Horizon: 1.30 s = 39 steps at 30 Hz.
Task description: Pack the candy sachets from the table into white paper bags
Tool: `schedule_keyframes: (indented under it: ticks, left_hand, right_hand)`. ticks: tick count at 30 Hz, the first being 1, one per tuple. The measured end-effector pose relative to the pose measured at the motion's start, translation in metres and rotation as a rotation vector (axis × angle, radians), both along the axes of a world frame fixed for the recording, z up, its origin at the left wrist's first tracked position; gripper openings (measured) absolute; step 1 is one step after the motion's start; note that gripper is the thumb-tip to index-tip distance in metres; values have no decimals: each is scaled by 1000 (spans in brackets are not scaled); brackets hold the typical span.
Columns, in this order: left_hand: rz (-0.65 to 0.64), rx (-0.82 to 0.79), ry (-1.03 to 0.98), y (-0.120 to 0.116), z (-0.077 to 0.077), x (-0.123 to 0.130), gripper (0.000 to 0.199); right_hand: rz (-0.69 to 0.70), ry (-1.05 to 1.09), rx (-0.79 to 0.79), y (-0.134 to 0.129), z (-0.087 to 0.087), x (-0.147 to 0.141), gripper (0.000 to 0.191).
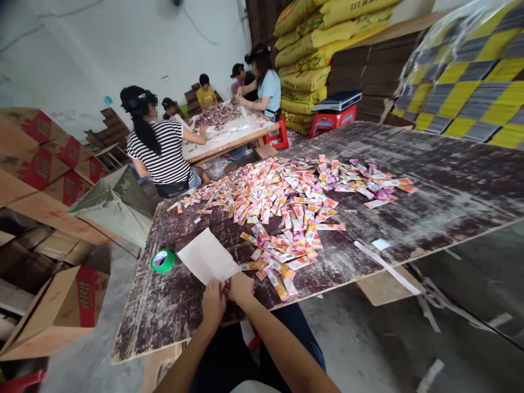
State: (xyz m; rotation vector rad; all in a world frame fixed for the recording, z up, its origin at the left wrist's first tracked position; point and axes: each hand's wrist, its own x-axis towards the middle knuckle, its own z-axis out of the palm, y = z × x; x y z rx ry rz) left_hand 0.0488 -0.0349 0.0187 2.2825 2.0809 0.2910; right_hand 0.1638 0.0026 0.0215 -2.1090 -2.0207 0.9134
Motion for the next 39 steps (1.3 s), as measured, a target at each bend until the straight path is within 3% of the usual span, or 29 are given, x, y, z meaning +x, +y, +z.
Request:
schedule_keyframes:
  ticks: [6, 10, 12, 15, 18, 21, 26, 32, 37, 39]
  left_hand:
    - [-65, -83, -140, -15, -7, -16, 27]
    - [122, -40, -351, -20, -25, -35, 34]
    - [209, -48, -506, -11, -28, -36, 33]
    - [197, -104, -645, 12, -21, -26, 30]
    - [170, -150, -608, 30, -16, -16, 18]
    - [216, -188, -587, 37, -23, -16, 17]
    - [241, -209, -600, 27, -35, -23, 21]
    - [156, -179, -540, -11, -39, -3, 20]
    - [208, -321, -767, -11, -46, -1, 10]
    - [221, -324, -928, 1, -45, -3, 28]
  right_hand:
    - [-39, 83, -27, 11, -6, 12, 35]
    - [-60, 79, -12, 20, -7, 16, 33]
    - [-59, 56, -7, 21, -7, 14, 28]
    - [-70, 66, -32, 20, -6, 11, 24]
    - [-62, 75, -94, 18, -7, 13, 22]
    - [-62, 77, -107, 16, -10, 16, 28]
    - [-85, 56, -74, 18, -12, 22, 40]
    - [-116, 57, -57, 18, -17, 26, 36]
    - [-147, 93, -61, 15, -21, 26, 40]
    - [-151, 116, -81, 13, -19, 24, 45]
